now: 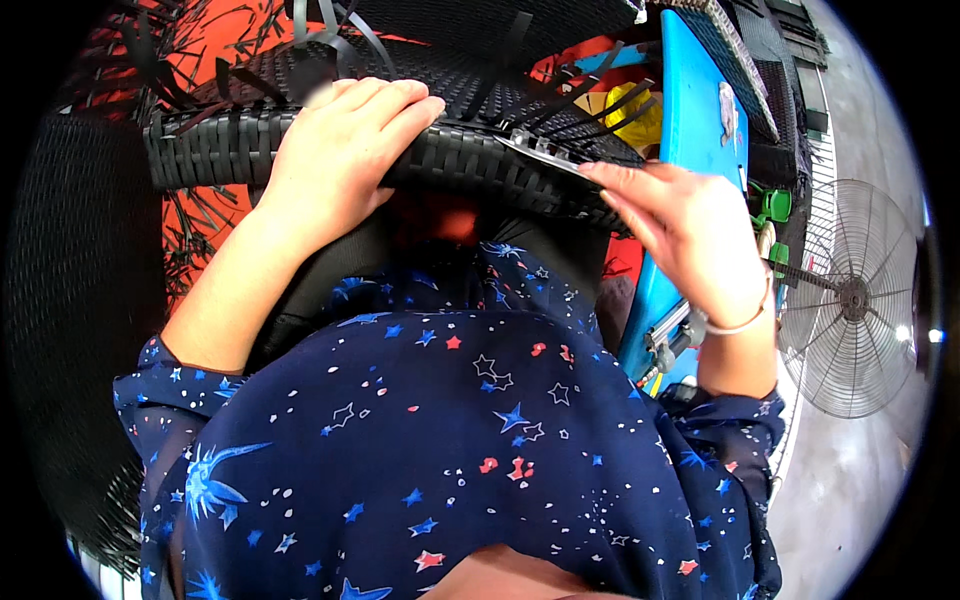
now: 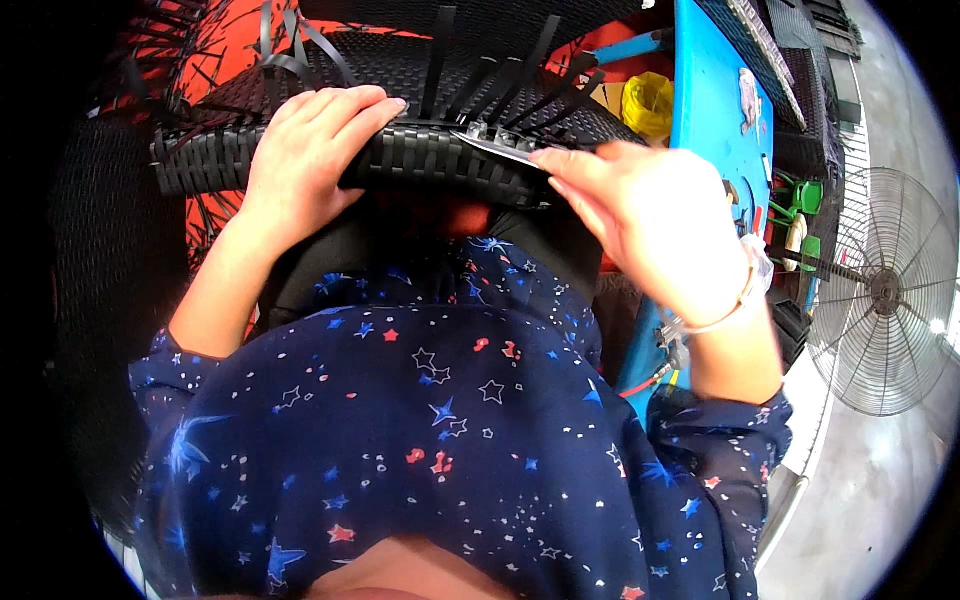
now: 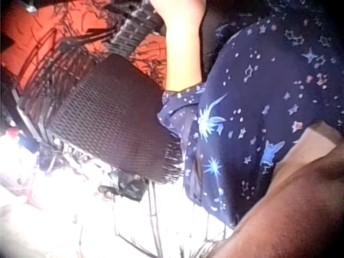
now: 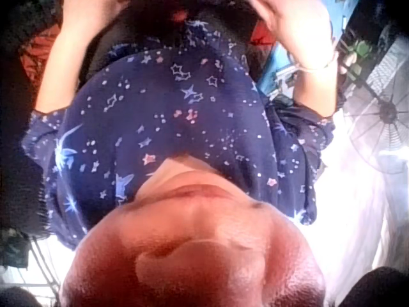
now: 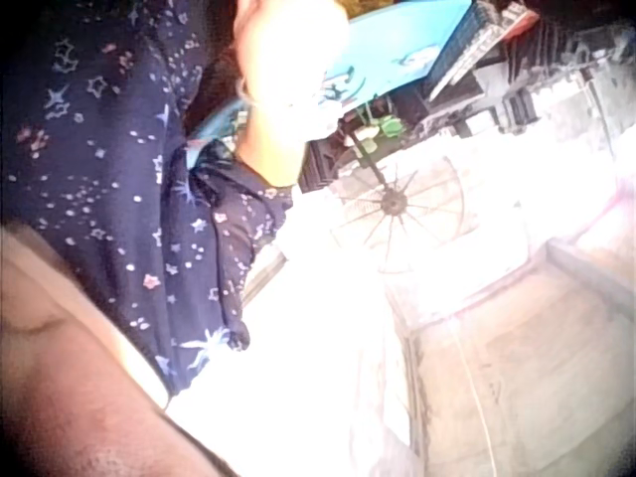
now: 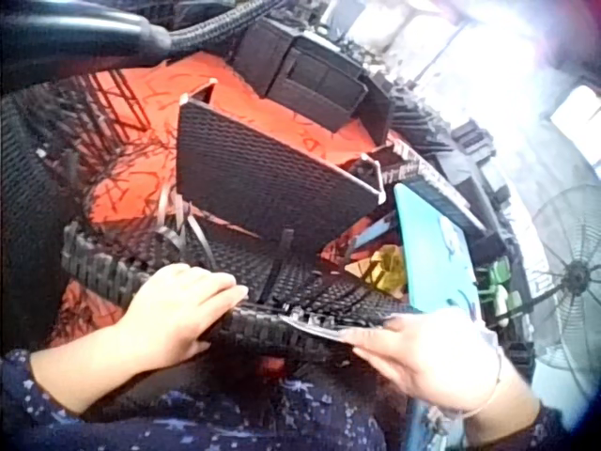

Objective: The person weaves black synthetic strips into the frame of a wicker chair using a metal hook tool to pull the strips through the weave. They then use yellow-handled pliers to trim the excess ends of the strips flush with the chair's frame.

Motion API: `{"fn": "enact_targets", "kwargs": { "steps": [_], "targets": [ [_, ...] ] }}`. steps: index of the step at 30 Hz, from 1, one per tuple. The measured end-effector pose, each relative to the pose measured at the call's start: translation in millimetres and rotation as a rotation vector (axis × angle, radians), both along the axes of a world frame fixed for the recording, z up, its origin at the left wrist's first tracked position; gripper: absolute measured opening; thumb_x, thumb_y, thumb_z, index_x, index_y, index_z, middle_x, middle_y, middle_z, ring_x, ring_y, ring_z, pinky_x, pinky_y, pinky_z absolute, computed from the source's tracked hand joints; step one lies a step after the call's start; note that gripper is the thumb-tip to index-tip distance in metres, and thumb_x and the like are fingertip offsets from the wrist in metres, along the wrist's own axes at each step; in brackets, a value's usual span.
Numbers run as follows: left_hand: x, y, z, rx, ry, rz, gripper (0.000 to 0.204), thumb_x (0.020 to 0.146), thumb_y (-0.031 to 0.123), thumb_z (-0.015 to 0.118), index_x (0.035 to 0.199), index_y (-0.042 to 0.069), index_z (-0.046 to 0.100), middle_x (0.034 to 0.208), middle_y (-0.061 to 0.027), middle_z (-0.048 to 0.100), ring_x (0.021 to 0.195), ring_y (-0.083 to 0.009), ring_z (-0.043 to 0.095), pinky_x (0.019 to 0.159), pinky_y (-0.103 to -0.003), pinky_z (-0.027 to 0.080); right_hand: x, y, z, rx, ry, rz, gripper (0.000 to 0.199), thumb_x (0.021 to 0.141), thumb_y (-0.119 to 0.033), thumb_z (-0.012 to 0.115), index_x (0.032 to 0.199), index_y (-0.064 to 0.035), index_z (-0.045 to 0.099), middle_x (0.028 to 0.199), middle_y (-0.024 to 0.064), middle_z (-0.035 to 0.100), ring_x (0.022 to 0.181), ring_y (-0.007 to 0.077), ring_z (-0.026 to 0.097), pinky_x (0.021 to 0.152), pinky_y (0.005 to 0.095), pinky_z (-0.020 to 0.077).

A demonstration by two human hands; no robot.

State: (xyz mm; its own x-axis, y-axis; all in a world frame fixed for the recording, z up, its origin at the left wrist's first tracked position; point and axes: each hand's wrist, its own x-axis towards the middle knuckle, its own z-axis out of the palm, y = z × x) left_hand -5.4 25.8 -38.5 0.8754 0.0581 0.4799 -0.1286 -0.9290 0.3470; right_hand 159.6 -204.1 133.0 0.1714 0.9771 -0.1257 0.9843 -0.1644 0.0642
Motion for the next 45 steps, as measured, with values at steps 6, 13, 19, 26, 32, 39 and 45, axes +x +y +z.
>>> {"fn": "enact_targets", "kwargs": {
  "steps": [6,13,19,26,32,39,45],
  "targets": [
    [-3.2,-1.3,5.3,0.016,0.012,0.017,0.087,0.052,0.007,0.088,0.135,0.011,0.061,0.129,-0.0063,0.064,0.117,-0.0278,0.063,0.100,-0.043,0.048,37.6,33.0,18.4,-0.113,0.132,0.184,0.017,0.088,-0.019,0.074,0.103,-0.0102,0.079,0.084,0.0143,0.073,0.081,0.0348,0.070,0.073,0.0441,0.0562],
    [-1.0,-1.9,7.7,0.042,0.041,0.028,0.084,0.054,0.008,0.088,0.135,0.012,0.062,0.129,-0.0054,0.064,0.115,-0.0265,0.063,0.101,-0.042,0.048,67.2,75.9,34.1,-0.422,0.419,0.147,0.025,0.097,-0.016,0.072,0.114,0.0018,0.075,0.106,0.0176,0.078,0.092,0.0300,0.076,0.086,0.0367,0.0589],
    [2.3,-2.8,8.9,0.078,0.061,0.028,0.084,0.055,0.009,0.088,0.135,0.013,0.062,0.129,-0.0049,0.064,0.116,-0.0263,0.062,0.102,-0.042,0.048,101.6,102.4,28.8,-0.758,0.703,-0.234,0.031,0.102,-0.022,0.069,0.125,-0.0010,0.072,0.099,0.0113,0.079,0.079,0.0183,0.073,0.076,0.0332,0.0583],
    [0.3,-5.0,11.5,0.089,0.130,0.014,0.079,0.059,0.013,0.088,0.133,0.008,0.061,0.132,-0.0060,0.062,0.115,-0.0264,0.061,0.102,-0.042,0.048,63.5,59.6,21.2,-0.355,0.512,-0.045,0.025,0.097,-0.017,0.072,0.112,0.0022,0.076,0.105,0.0163,0.078,0.097,0.0278,0.075,0.090,0.0368,0.0581],
    [2.4,-0.4,9.3,0.108,0.117,0.015,0.079,0.059,0.014,0.088,0.134,0.008,0.061,0.132,-0.0063,0.062,0.116,-0.0266,0.061,0.103,-0.042,0.048,23.3,24.8,-0.5,-0.034,0.213,-0.103,0.018,0.090,-0.024,0.072,0.100,-0.0114,0.081,0.089,0.0130,0.075,0.088,0.0331,0.073,0.082,0.0418,0.0577],
    [16.7,-0.5,-6.5,0.099,0.107,0.032,0.078,0.061,0.011,0.087,0.134,0.011,0.061,0.131,-0.0075,0.063,0.117,-0.0288,0.062,0.102,-0.043,0.049,15.5,-17.9,-53.7,0.228,0.192,-0.113,0.023,0.093,-0.022,0.072,0.114,-0.0134,0.076,0.085,0.0105,0.069,0.080,0.0321,0.069,0.075,0.0428,0.0556],
    [19.2,2.5,-4.8,0.100,0.082,0.033,0.077,0.061,0.010,0.087,0.134,0.012,0.060,0.129,-0.0073,0.063,0.117,-0.0290,0.063,0.102,-0.043,0.050,-21.2,-37.1,-101.6,0.404,0.524,-0.467,0.027,0.099,-0.015,0.068,0.125,-0.0117,0.073,0.087,0.0129,0.070,0.081,0.0303,0.071,0.075,0.0379,0.0560]
  ]
}}
